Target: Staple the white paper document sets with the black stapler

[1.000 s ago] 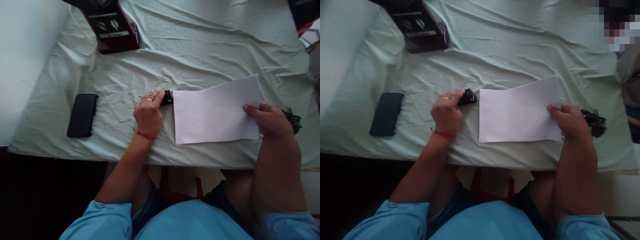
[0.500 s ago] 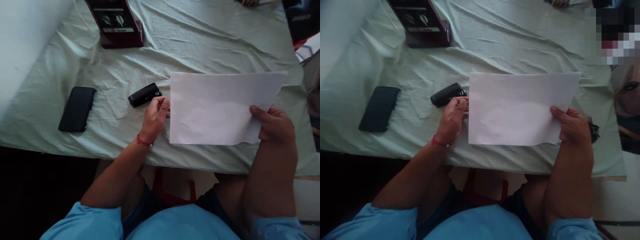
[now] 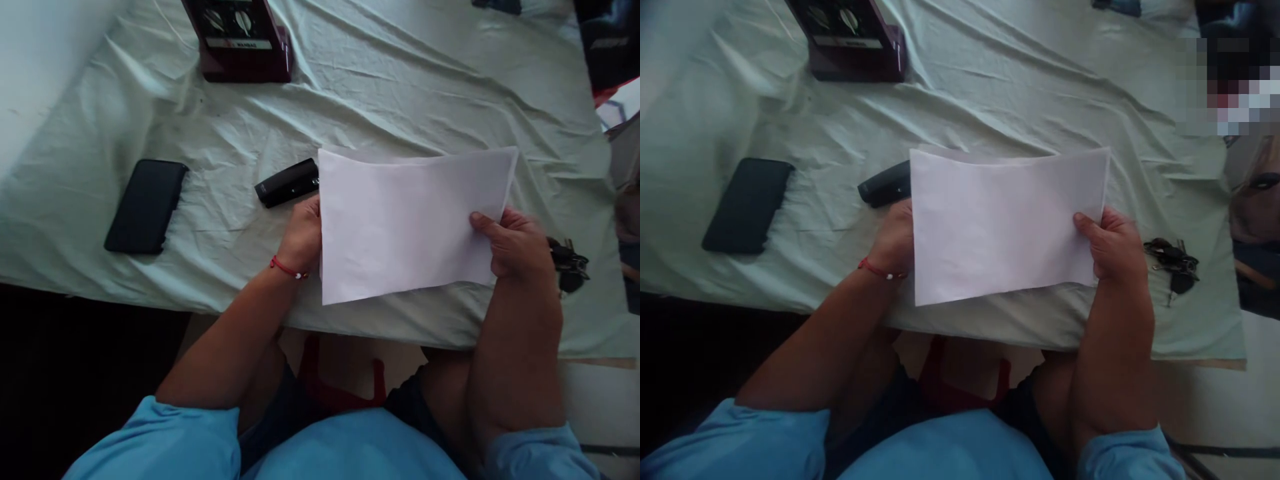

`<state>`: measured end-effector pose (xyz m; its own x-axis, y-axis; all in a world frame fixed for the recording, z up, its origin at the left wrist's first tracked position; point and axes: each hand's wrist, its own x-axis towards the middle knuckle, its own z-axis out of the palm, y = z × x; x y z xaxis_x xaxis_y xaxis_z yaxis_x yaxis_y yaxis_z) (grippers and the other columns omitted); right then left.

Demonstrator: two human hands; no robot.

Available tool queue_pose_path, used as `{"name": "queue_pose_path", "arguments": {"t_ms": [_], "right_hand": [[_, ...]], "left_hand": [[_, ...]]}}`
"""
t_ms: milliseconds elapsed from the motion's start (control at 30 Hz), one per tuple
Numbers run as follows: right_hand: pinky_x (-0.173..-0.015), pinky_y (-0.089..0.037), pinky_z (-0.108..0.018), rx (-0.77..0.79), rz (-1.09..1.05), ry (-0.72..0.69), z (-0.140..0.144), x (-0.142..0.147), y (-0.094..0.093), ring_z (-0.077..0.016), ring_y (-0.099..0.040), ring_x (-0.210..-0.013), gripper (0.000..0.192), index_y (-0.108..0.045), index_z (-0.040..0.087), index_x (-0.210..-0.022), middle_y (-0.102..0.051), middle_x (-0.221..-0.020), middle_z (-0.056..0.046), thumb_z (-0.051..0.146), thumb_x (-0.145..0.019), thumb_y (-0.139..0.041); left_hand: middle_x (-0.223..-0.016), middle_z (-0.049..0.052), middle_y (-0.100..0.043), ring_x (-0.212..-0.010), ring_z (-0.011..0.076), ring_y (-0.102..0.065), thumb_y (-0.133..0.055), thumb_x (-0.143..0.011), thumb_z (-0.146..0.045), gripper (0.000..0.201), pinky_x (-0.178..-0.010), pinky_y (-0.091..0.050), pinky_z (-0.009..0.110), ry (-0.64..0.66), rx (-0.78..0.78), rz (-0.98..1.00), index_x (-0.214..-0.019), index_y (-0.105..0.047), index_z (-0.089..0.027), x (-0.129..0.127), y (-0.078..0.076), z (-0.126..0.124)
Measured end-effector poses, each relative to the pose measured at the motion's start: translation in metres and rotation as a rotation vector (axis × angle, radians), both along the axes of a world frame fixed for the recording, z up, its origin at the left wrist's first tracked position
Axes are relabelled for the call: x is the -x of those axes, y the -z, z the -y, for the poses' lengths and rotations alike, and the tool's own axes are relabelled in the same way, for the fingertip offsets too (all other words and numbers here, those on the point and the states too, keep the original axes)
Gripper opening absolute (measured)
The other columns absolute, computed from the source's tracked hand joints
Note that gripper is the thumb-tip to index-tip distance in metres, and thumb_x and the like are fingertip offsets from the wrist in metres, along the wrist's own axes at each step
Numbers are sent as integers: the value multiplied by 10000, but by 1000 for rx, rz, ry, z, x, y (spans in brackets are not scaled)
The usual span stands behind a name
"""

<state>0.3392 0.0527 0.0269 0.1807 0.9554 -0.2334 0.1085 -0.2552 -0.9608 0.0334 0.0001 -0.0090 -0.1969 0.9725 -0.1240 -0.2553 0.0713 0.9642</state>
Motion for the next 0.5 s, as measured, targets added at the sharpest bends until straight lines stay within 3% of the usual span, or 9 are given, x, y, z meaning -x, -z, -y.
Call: {"name": "queue_pose_path", "arguments": {"t_ms": [200, 400, 500], "right_hand": [[-684, -552, -213, -14, 79, 56, 0, -1, 1, -106, -655, -750, 308, -796, 207, -940, -795, -987, -6, 302, -656, -867], [-718, -569, -240, -38, 125, 62, -3, 0, 3, -128, -667, -782, 315, -791, 215, -948, -793, -993, -11, 311, -654, -856], [-671, -542, -233, -35, 148, 61, -2, -3, 3, -119, -642, -731, 317, -786, 211, -952, -785, -961, -11, 325, -661, -839]], "left_hand": [[-721, 3, -732, -652, 135, -644, -840, -806, -269, 182, -579, -501, 240, -128, 125, -56, -756, -681, -197, 4, 8, -6], [-606, -26, -596, -536, 107, -486, -890, -843, -463, 454, -497, -380, 251, -149, 121, -113, -628, -582, -209, 5, 5, -5], [-654, -9, -635, -555, 110, -518, -849, -899, -472, 427, -524, -428, 252, -94, 98, -22, -664, -616, -202, 4, 5, -6]]}}
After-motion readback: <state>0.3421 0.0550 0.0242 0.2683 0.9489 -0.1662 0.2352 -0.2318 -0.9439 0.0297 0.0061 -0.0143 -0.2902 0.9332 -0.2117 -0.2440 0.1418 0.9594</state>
